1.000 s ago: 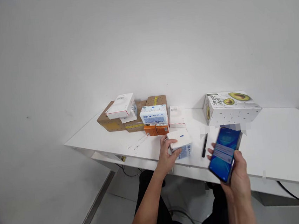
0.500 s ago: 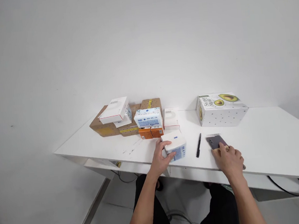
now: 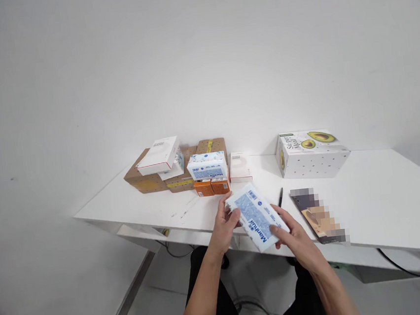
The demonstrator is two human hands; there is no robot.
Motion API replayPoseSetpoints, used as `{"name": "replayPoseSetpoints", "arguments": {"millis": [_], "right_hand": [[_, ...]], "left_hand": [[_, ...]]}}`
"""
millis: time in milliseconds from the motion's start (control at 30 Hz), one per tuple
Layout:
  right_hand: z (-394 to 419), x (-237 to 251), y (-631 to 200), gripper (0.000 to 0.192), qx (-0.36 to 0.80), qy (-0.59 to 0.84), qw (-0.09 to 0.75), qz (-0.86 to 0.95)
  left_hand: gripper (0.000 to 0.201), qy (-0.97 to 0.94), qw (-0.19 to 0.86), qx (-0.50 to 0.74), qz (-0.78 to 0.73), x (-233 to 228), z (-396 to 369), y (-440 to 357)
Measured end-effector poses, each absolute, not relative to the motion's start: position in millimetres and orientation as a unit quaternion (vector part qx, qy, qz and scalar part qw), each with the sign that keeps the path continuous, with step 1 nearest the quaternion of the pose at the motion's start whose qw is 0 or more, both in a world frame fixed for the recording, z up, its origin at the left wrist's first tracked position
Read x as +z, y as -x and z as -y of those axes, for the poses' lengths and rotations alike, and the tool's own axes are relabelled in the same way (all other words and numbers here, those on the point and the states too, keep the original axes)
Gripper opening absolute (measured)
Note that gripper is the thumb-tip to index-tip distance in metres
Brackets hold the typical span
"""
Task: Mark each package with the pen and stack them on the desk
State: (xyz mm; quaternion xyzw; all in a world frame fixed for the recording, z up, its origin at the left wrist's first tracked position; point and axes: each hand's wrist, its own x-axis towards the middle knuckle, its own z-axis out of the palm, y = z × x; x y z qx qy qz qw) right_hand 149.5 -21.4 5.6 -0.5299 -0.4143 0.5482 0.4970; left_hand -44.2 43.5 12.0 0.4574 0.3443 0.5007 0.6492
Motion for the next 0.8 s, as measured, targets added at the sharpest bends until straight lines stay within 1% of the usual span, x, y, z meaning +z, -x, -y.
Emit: {"name": "replayPoseSetpoints", "arguments": {"millis": [67,100,167,233,300,400,467,533,633,733,767,800], "right_hand": [[16.3,4.4,-153.6,0.050,0.565,0.508,0.567,0.319],[11.9,6.9,-158.8,0.044,0.559,0.498,0.600,0.281],[-1.5,18.8,-174.4,0.034,0.524,0.482,0.662,0.234],[-22.1,38.5,-194.2,0.025,0.465,0.464,0.723,0.213],[-48.8,61.3,-215.3,0.017,0.422,0.464,0.757,0.183],[-90.7,88.2,-244.3,0.011,0.362,0.471,0.790,0.154],[-110.6,94.3,-258.7,0.013,0.350,0.485,0.789,0.140],[-119.9,88.5,-265.5,0.019,0.331,0.523,0.773,0.138],[-118.6,61.9,-254.4,0.023,0.262,0.585,0.746,0.179],[-117.0,28.0,-215.3,0.023,0.218,0.616,0.715,0.250],[-119.6,18.0,-197.7,0.023,0.224,0.628,0.679,0.308],[-124.2,9.4,-179.0,0.025,0.186,0.668,0.565,0.448]], "left_hand": [[0.072,-0.459,0.647,0.505,-0.341,7.5,-46.3,44.2],[0.071,-0.471,0.629,0.508,-0.353,3.4,-48.4,44.3],[0.059,-0.523,0.549,0.506,-0.411,-8.1,-53.3,44.3],[0.041,-0.591,0.437,0.486,-0.473,-22.7,-58.5,43.4],[0.028,-0.643,0.349,0.463,-0.500,-38.2,-63.1,42.0],[0.023,-0.679,0.286,0.447,-0.508,-57.9,-67.8,40.2],[0.023,-0.685,0.266,0.446,-0.511,-66.7,-69.4,39.9],[0.024,-0.687,0.249,0.451,-0.512,-72.0,-70.2,39.9],[0.024,-0.700,0.221,0.454,-0.505,-75.9,-70.5,38.7],[0.025,-0.719,0.187,0.452,-0.494,-77.7,-69.9,36.1],[0.025,-0.722,0.177,0.451,-0.494,-78.1,-69.6,35.3],[0.025,-0.725,0.168,0.449,-0.495,-78.5,-69.1,34.8]]}}
